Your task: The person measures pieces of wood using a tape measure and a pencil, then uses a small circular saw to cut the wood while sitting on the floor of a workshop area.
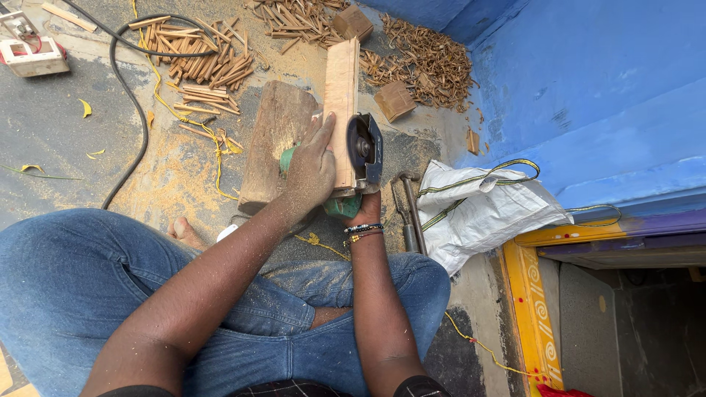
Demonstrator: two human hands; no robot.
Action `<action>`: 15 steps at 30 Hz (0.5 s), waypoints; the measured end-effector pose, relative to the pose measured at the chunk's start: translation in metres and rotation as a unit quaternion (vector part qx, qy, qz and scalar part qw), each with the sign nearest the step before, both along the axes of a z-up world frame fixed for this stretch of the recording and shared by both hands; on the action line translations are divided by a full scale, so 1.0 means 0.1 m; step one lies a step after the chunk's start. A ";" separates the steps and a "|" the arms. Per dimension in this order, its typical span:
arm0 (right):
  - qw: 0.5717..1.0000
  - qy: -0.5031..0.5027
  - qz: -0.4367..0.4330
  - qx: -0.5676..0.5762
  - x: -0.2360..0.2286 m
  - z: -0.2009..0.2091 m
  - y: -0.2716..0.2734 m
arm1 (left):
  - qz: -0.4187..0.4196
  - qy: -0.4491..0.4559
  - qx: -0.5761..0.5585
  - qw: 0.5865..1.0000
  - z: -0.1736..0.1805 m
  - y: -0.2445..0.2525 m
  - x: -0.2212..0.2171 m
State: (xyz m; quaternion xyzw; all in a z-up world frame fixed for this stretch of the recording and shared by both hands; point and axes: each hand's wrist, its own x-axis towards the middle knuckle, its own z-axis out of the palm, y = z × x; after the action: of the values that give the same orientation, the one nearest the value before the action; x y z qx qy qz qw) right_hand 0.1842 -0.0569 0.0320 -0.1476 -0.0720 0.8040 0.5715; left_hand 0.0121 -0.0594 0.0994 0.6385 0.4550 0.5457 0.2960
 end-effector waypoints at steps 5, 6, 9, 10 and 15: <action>0.999 -0.020 -0.010 0.024 -0.04 0.06 -0.02 | -0.012 -0.007 -0.014 1.000 -0.01 -0.02 0.00; 1.000 -0.006 -0.008 0.023 -0.04 0.06 -0.02 | -0.006 0.000 0.003 1.000 -0.02 -0.03 0.01; 0.999 0.026 0.003 0.026 -0.03 0.06 -0.01 | -0.005 0.008 0.013 1.000 -0.05 -0.05 0.05; 0.999 0.031 0.009 0.030 -0.03 0.06 -0.01 | -0.008 0.008 0.010 1.000 -0.06 -0.06 0.06; 0.999 0.037 0.000 0.016 -0.01 0.01 0.01 | -0.014 0.006 -0.010 1.000 -0.05 -0.09 0.07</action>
State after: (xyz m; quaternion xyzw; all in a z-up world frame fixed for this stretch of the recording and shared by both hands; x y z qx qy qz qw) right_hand 0.1834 -0.0558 0.0332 -0.1084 -0.0633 0.8076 0.5763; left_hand 0.0189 -0.0682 0.0945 0.6453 0.4532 0.5326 0.3075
